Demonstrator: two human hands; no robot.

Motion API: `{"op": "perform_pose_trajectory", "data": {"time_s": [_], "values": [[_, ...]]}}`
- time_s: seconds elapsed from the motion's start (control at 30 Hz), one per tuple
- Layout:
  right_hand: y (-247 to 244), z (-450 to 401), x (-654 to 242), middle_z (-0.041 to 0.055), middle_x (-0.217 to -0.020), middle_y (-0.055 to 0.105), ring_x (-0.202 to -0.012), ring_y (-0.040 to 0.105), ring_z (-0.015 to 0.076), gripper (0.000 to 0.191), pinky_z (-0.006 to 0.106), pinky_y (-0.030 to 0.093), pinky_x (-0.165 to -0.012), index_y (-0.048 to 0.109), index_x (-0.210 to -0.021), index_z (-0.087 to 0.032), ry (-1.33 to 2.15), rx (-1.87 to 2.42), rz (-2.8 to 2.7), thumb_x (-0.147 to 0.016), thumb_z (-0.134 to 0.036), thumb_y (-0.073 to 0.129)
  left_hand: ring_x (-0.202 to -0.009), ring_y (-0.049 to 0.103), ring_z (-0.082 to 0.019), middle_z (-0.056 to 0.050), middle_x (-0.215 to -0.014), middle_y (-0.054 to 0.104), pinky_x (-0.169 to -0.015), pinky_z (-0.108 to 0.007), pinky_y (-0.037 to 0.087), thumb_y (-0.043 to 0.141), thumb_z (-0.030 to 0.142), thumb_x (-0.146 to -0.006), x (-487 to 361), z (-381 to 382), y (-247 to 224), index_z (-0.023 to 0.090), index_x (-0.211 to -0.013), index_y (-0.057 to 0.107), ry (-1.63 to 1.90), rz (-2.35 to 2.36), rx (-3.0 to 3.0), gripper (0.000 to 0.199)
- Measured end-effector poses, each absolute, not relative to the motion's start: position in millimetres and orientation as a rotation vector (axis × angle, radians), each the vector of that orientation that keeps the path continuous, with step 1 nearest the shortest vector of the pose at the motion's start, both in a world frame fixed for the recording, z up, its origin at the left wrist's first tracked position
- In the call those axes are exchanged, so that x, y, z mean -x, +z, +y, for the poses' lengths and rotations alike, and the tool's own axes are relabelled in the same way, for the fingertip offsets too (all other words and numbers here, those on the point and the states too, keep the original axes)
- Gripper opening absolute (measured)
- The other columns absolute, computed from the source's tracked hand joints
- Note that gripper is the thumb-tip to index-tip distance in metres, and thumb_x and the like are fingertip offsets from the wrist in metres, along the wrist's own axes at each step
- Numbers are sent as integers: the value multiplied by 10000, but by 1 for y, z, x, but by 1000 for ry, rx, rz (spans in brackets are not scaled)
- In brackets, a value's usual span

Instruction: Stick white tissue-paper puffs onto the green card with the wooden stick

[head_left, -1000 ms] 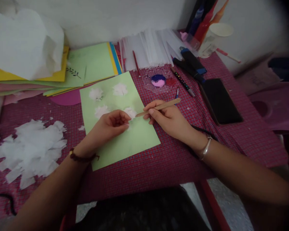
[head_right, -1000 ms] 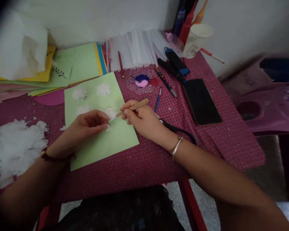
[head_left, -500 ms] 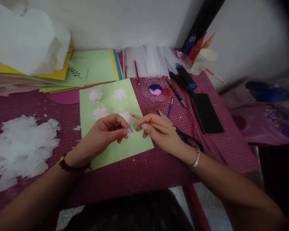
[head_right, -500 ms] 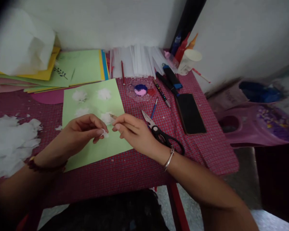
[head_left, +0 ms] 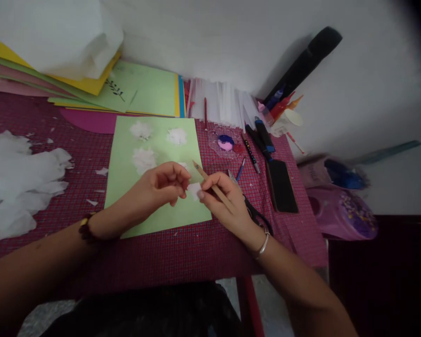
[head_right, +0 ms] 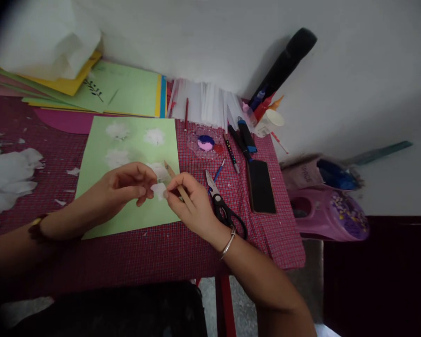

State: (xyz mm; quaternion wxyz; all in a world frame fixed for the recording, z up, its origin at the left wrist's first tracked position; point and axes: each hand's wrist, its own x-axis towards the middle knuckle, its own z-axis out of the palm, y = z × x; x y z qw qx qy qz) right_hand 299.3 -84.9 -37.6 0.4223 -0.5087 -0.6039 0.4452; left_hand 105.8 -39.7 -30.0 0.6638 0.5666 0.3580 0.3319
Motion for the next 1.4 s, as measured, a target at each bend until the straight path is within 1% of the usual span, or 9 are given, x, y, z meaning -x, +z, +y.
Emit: {"op": "perform_pose_trajectory", "data": {"time_s": [0.1,0.23,0.43,0.77,0.87,1.0,1.07,1.17,1.4], "values": [[-39,-87,-299,-26,-770,563,-667,515,135,100,285,424,-607,536,-865,-251,1090,1247,-1558,-849,-260,634,-557,494,-98,13,-678,559,-427,-191,369,656,308,-784,-109,-43,-30,180,-851,593,649,840,-1258,158],[-38,-89,-299,-18,-802,573,-715,543,144,92,296,446,-644,538,-882,-254,1085,1212,-1587,-865,-267,627,-482,347,-69,55,-552,432,-427,-193,285,636,295,-772,-114,-49,-28,181,-673,514,611,942,-1361,193],[-34,-87,-296,-3,-914,588,-838,583,146,180,312,472,-774,542,-949,-247,1038,1093,-1665,-830,-195,667,-547,401,-90,46,-573,445,-504,-216,330,603,259,-723,-115,-50,-37,182,-611,475,608,956,-1565,187],[-35,-87,-293,-27,-756,538,-685,520,138,99,284,422,-636,512,-845,-235,1027,1241,-1626,-826,-191,599,-577,464,-97,25,-626,536,-530,-218,378,628,244,-731,-116,-46,-29,178,-661,529,707,942,-1518,138],[-38,-86,-295,-26,-763,558,-675,527,134,74,280,425,-614,538,-873,-239,1084,1223,-1607,-843,-206,597,-580,494,-92,16,-680,598,-520,-208,393,677,226,-731,-109,-37,-23,178,-760,626,747,942,-1415,77],[-40,-79,-300,-2,-850,654,-729,598,130,109,298,487,-676,594,-985,-240,1131,1161,-1436,-917,-319,562,-588,528,-83,20,-715,627,-547,-206,427,736,195,-712,-93,-18,-18,202,-881,699,972,1017,-1266,173],[-41,-74,-304,-8,-790,656,-662,586,114,218,284,484,-632,629,-1024,-234,1150,1159,-1358,-951,-406,517,-582,534,-77,17,-698,626,-561,-209,432,745,189,-716,-85,-10,-16,197,-827,697,1043,1072,-1193,121],[-44,-68,-310,-27,-680,593,-562,513,84,319,253,422,-537,689,-952,-220,1169,1205,-1322,-970,-460,480,-565,541,-77,15,-663,622,-553,-209,435,742,182,-716,-77,-2,-15,185,-717,651,1035,1106,-1125,91],[-55,-55,-314,-41,-662,598,-524,505,66,222,234,394,-504,649,-851,-200,1187,1274,-1234,-926,-397,580,-627,543,-90,-4,-740,633,-604,-217,437,757,214,-699,-76,0,-28,171,-690,661,888,1058,-1301,106]]}}
